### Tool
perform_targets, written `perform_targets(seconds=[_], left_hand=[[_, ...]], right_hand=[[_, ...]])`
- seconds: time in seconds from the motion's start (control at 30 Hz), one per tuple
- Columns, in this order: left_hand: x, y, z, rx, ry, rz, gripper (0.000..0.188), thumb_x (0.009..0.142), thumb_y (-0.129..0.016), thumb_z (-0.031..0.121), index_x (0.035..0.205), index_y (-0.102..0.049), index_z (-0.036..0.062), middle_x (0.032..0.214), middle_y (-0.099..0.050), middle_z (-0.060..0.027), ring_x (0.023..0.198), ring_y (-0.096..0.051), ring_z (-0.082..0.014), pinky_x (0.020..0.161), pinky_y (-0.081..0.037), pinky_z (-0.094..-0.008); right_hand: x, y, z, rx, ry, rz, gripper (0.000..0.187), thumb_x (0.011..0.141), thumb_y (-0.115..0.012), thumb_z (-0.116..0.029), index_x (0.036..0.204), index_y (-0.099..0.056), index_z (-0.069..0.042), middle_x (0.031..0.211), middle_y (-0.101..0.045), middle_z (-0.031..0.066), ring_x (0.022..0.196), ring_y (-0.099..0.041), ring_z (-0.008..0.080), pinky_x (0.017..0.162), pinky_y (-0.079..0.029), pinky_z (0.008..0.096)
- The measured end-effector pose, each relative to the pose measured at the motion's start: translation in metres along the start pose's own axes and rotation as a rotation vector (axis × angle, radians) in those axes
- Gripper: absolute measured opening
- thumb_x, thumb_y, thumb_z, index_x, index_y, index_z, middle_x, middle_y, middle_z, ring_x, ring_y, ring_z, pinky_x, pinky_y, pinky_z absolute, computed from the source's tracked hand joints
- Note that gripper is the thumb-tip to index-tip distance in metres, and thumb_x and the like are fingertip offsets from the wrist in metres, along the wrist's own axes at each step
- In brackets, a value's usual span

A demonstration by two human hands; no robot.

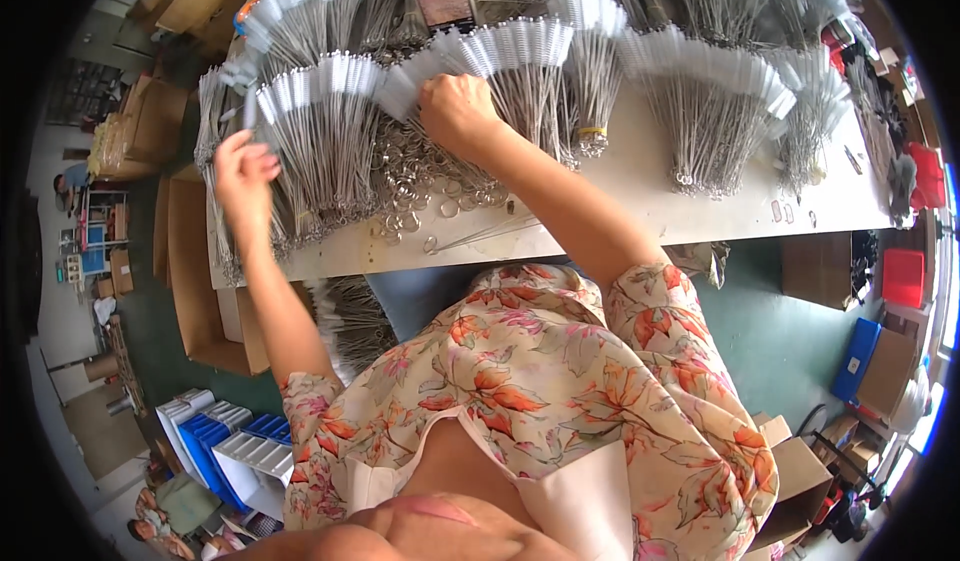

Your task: Assembling and sorting bundles of industrial swabs at a workshop workbench.

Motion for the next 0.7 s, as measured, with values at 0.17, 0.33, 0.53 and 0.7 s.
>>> perform_targets(seconds=[0.17,0.33,0.53,0.7], left_hand=[[0.032,0.096,-0.107,0.839,0.112,0.040,0.030,0.083,-0.058,0.028,0.087,-0.062,-0.0011,0.070,-0.061,-0.0120,0.063,-0.057,-0.0167,0.064,-0.045,-0.0329],[0.041,0.077,-0.171,0.747,0.062,-0.298,0.033,0.075,-0.062,0.034,0.079,-0.064,0.0011,0.073,-0.062,-0.0177,0.070,-0.061,-0.0304,0.066,-0.045,-0.0368],[0.034,0.101,-0.180,0.605,0.069,-0.211,0.022,0.082,-0.059,0.020,0.076,-0.061,-0.0010,0.062,-0.060,-0.0066,0.058,-0.053,-0.0137,0.058,-0.042,-0.0293],[0.032,0.094,-0.161,0.516,0.204,-0.179,0.018,0.081,-0.057,0.014,0.075,-0.061,-0.0024,0.062,-0.060,-0.0057,0.059,-0.054,-0.0133,0.060,-0.042,-0.0279]], right_hand=[[-0.002,0.008,-0.004,0.039,-0.030,0.143,0.019,0.079,-0.042,-0.015,0.072,-0.057,-0.005,0.064,-0.061,0.0162,0.061,-0.061,0.0358,0.057,-0.049,0.0436],[-0.017,0.054,0.003,0.633,-0.033,0.410,0.010,0.080,-0.054,-0.012,0.080,-0.057,-0.002,0.062,-0.061,0.0113,0.058,-0.062,0.0229,0.056,-0.050,0.0344],[-0.069,0.121,0.092,1.033,-0.116,0.741,0.014,0.082,-0.051,-0.002,0.094,-0.057,-0.005,0.067,-0.059,0.0026,0.054,-0.051,0.0058,0.050,-0.043,0.0225],[-0.147,0.155,0.206,0.011,-0.601,0.607,0.021,0.084,-0.050,-0.026,0.090,-0.062,-0.010,0.085,-0.063,0.0096,0.071,-0.061,0.0270,0.067,-0.047,0.0378]])
Point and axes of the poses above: each hand's wrist, its own x-axis towards the middle knuckle, its own y-axis out of the back of the hand, z = x × y, the point moved 6 cm from there along x, towards the middle knuckle
